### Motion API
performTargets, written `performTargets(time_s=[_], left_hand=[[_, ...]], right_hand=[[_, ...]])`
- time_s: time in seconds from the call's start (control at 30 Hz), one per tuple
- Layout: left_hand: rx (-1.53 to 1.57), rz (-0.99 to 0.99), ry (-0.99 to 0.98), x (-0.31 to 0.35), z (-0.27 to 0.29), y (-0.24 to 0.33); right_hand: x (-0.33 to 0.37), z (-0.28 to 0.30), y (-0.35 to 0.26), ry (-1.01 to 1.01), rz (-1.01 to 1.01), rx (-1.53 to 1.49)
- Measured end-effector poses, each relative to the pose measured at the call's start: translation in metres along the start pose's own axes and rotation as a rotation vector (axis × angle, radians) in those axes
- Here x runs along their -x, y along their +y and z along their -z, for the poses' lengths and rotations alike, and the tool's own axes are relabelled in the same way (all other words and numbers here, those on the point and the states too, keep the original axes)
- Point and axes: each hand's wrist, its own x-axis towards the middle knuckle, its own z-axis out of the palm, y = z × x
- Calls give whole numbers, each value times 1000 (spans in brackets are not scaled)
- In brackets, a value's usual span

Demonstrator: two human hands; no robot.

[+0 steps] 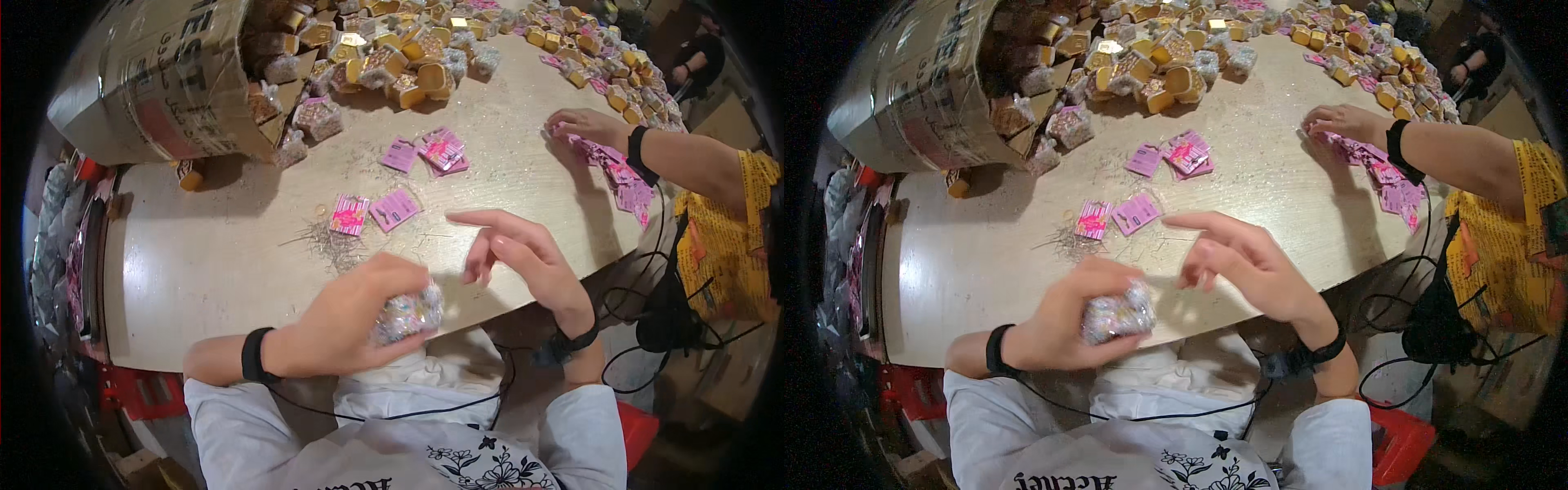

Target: Packaging small decorative cubes into pink plastic packets.

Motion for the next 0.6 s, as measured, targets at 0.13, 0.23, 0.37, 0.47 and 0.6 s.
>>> performTargets(time_s=[0.13, 0.23, 0.37, 0.47, 0.6], left_hand=[[-138, 37, -270, 20, -8, -4], [-232, 72, -267, 27, -18, -10], [-195, 103, -107, 27, -17, -10], [-230, 147, -178, 31, -12, -6], [-139, 210, -135, 34, -14, -13]], right_hand=[[-7, 9, 39, 179, -103, 773], [-13, 5, 67, 214, 262, 1362], [-23, -14, 66, 216, 362, 1320], [-23, -21, 65, 78, 363, 1373], [-14, -23, 68, 43, 327, 1474]])
